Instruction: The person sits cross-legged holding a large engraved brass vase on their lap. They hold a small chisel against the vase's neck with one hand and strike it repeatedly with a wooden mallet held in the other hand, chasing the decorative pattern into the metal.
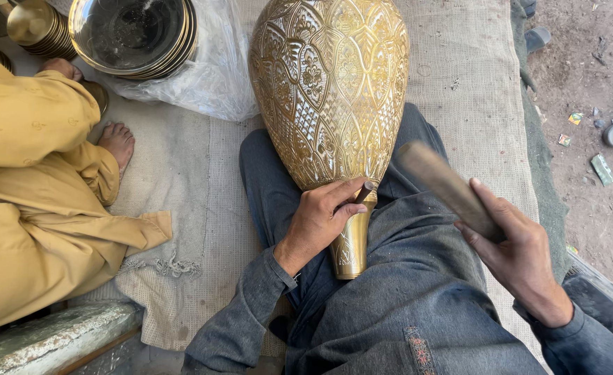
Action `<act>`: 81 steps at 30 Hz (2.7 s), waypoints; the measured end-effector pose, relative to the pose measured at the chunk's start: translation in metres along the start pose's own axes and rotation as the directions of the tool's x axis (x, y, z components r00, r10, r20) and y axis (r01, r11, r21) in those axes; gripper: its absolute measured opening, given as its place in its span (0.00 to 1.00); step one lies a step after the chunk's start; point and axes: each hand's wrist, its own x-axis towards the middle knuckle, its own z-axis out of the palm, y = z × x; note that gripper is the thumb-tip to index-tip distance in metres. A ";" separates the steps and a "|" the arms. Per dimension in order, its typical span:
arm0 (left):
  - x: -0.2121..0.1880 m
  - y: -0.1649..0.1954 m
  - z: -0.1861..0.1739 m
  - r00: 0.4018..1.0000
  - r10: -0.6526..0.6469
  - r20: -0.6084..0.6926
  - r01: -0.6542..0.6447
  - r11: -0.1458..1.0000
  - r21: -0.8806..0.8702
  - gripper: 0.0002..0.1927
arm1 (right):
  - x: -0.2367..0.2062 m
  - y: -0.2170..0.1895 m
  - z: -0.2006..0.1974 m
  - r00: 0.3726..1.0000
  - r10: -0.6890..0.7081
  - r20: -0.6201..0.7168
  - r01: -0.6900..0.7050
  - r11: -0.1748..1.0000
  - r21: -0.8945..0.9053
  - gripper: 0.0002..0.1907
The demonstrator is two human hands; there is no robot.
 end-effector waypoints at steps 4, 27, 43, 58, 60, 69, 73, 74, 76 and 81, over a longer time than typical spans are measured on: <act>-0.001 0.001 0.001 0.999 0.028 -0.024 -0.028 1.000 0.002 0.25 | 0.018 -0.010 -0.011 0.990 0.010 0.142 0.000 0.997 -0.074 0.39; -0.031 0.005 0.031 0.901 -0.240 -0.362 0.209 0.970 -0.123 0.24 | 0.084 -0.075 -0.042 0.871 -0.212 0.444 0.417 0.797 -0.437 0.41; -0.042 0.007 0.047 0.813 -0.286 -0.507 0.235 0.958 -0.163 0.22 | 0.090 -0.096 -0.046 0.811 -0.313 0.495 0.552 0.692 -0.466 0.37; -0.031 0.001 0.021 0.922 -0.185 -0.340 0.125 0.974 -0.189 0.21 | 0.082 -0.050 -0.021 0.919 -0.116 0.377 0.314 0.794 -0.521 0.39; -0.024 -0.002 0.014 0.963 -0.116 -0.243 0.085 0.987 -0.134 0.23 | 0.078 -0.034 -0.014 0.918 -0.139 0.373 0.311 0.835 -0.455 0.41; -0.007 0.003 -0.001 0.998 -0.026 -0.052 0.026 1.000 0.001 0.23 | 0.047 -0.013 -0.001 0.989 -0.140 0.039 0.135 0.984 0.114 0.41; -0.006 0.005 0.000 0.997 -0.044 -0.058 0.043 0.999 -0.018 0.23 | 0.051 -0.017 -0.010 0.922 0.053 0.383 0.094 0.930 -0.356 0.41; -0.006 0.005 0.001 0.997 -0.046 -0.060 0.045 0.999 -0.014 0.23 | 0.053 -0.018 -0.011 0.961 -0.068 0.267 0.090 0.993 -0.071 0.41; -0.007 0.006 0.002 0.996 -0.055 -0.067 0.055 0.998 -0.007 0.23 | 0.058 -0.021 -0.014 0.966 -0.117 0.230 0.120 0.993 0.002 0.42; -0.012 0.008 0.008 0.976 -0.162 -0.144 0.156 0.986 -0.051 0.23 | 0.073 -0.027 -0.023 0.921 -0.355 0.162 0.367 0.929 -0.053 0.40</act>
